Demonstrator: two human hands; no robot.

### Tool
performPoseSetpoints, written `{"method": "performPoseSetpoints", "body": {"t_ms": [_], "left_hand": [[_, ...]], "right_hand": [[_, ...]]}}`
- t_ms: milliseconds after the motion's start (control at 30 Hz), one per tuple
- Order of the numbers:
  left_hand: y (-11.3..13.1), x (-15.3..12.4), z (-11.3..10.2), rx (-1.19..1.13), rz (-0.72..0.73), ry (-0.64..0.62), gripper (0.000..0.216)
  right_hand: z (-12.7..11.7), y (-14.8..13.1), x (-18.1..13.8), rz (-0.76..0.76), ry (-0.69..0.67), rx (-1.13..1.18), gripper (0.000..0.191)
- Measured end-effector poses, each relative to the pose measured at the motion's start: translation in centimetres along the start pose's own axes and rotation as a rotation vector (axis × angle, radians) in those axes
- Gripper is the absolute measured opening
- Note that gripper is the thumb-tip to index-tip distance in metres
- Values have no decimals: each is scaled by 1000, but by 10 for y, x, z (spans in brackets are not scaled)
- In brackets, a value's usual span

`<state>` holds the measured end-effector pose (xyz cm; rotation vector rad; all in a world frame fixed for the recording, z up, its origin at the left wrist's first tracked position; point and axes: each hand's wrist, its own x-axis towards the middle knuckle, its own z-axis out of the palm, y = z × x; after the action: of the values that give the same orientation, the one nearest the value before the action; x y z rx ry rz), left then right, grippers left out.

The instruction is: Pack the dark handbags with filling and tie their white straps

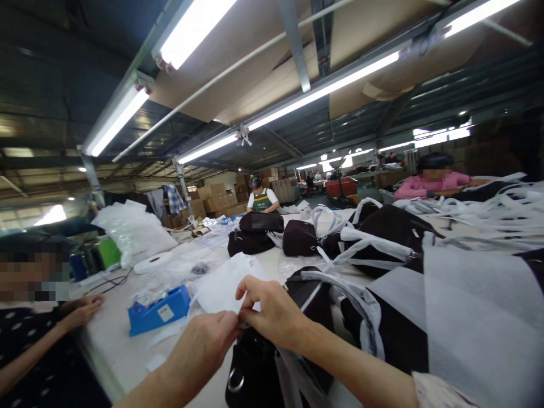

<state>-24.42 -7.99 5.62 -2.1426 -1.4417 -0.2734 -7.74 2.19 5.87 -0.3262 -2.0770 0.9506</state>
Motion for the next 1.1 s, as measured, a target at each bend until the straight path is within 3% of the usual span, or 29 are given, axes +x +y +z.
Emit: {"method": "performPoseSetpoints", "body": {"t_ms": [133,300,367,467,533,600,667,733,833,900,1033,1100], "left_hand": [[3,4,-2,-260,-253,-238,25],[5,1,-3,-313,-368,-296,30],[6,-2,-4,-443,-402,-296,27],[7,-2,-8,-649,-434,-296,20],[5,0,-13,-726,-444,-310,16],[1,2,-18,-798,-430,-347,11],[-3,3,-22,-895,-382,-395,10],[-5,2,-22,-1005,-395,-471,18],[-1,-1,-19,-1105,-562,-545,12],[3,-1,-19,-1103,-632,-556,7],[-4,-2,-32,-1104,-565,-671,17],[-18,-10,-35,-1116,-535,-624,34]], "right_hand": [[11,9,-20,-245,42,-321,9],[27,12,-38,-528,-73,-622,15],[27,10,-39,-478,-71,-556,14],[21,8,-30,-210,-39,-245,6],[17,7,-20,-64,-66,-52,16],[17,6,-12,-17,-143,34,22],[20,6,-9,-57,-210,-20,21],[26,7,-12,-154,-251,-238,20],[37,6,-20,-301,-300,-670,22],[43,2,-23,-343,-346,-842,24],[42,-16,-19,-319,-390,-908,22],[26,-28,-22,-283,-371,-788,29]]}}
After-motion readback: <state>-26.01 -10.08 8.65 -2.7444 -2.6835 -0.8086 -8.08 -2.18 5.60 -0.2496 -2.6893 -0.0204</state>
